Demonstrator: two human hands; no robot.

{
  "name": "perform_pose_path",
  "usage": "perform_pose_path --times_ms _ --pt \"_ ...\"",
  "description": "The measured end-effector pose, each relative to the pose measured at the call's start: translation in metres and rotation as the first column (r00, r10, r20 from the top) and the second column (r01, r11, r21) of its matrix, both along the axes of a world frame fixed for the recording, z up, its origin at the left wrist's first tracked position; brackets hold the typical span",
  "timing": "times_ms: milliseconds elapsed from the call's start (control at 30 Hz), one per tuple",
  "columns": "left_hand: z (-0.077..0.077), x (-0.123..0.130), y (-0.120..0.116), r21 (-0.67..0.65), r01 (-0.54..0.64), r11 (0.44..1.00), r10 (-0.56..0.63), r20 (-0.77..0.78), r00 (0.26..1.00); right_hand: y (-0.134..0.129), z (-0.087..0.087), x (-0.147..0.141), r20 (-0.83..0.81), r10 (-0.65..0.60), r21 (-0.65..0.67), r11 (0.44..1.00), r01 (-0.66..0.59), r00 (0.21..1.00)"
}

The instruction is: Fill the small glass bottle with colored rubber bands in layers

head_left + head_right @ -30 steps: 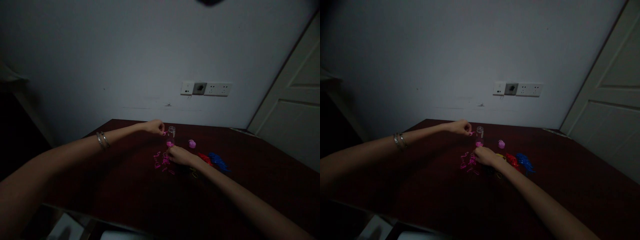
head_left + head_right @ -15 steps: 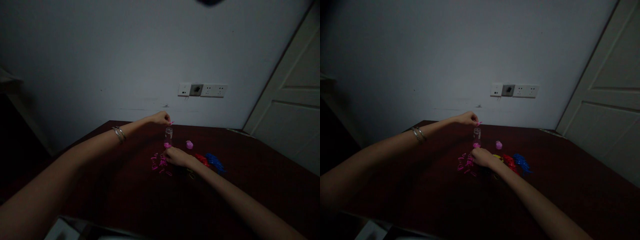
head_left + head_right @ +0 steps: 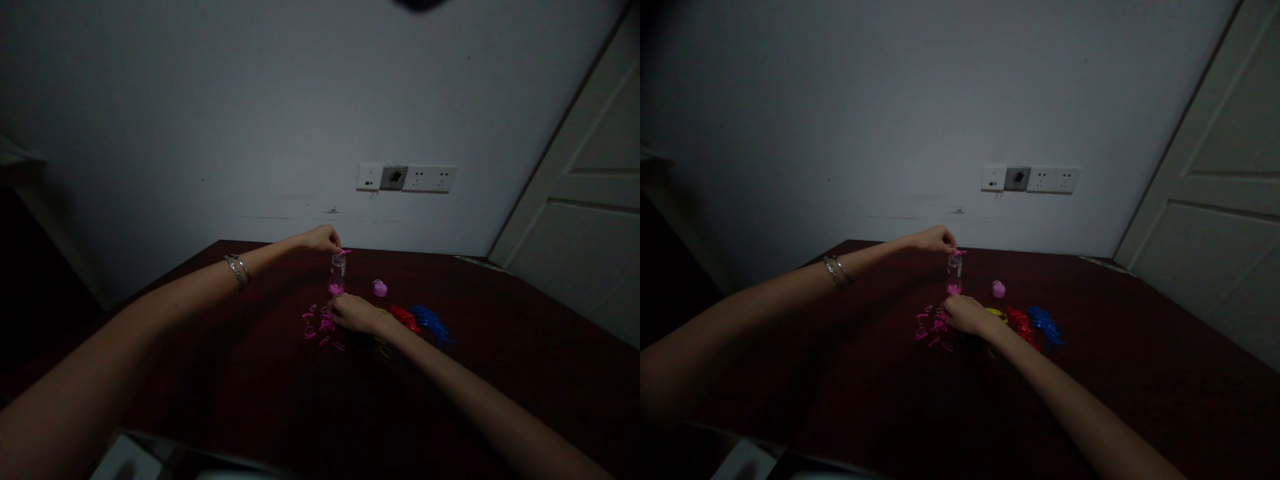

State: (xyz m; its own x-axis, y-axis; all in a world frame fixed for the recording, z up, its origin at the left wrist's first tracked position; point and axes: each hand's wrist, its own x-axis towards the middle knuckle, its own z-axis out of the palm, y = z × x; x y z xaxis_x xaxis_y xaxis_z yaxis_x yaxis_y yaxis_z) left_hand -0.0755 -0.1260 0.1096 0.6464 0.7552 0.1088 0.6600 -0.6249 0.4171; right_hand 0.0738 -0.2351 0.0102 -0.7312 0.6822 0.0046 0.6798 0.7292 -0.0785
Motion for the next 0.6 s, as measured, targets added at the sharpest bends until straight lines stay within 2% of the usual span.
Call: perform_pose_path --times_ms 200,367,467,600 --pt "-0.001 -0.001 0.0 -0.005 -0.029 1.0 0.029 0.023 0.999 0.001 -0.003 0.001 -0.05 0.009 -0.002 1.0 -0.009 0.999" --pt "-0.002 -0.005 -0.003 0.019 -0.057 0.998 0.057 0.042 0.998 0.014 -0.012 0.004 -0.257 0.052 -0.074 0.995 -0.073 0.965" --pt "-0.002 -0.014 -0.008 0.036 -0.087 0.996 0.086 0.039 0.996 0.026 -0.005 0.009 -0.431 0.041 -0.142 0.983 -0.112 0.901" --pt "-0.001 -0.029 -0.016 0.084 -0.168 0.982 0.165 0.036 0.986 0.045 0.021 0.018 -0.658 -0.078 -0.198 0.978 -0.072 0.749"
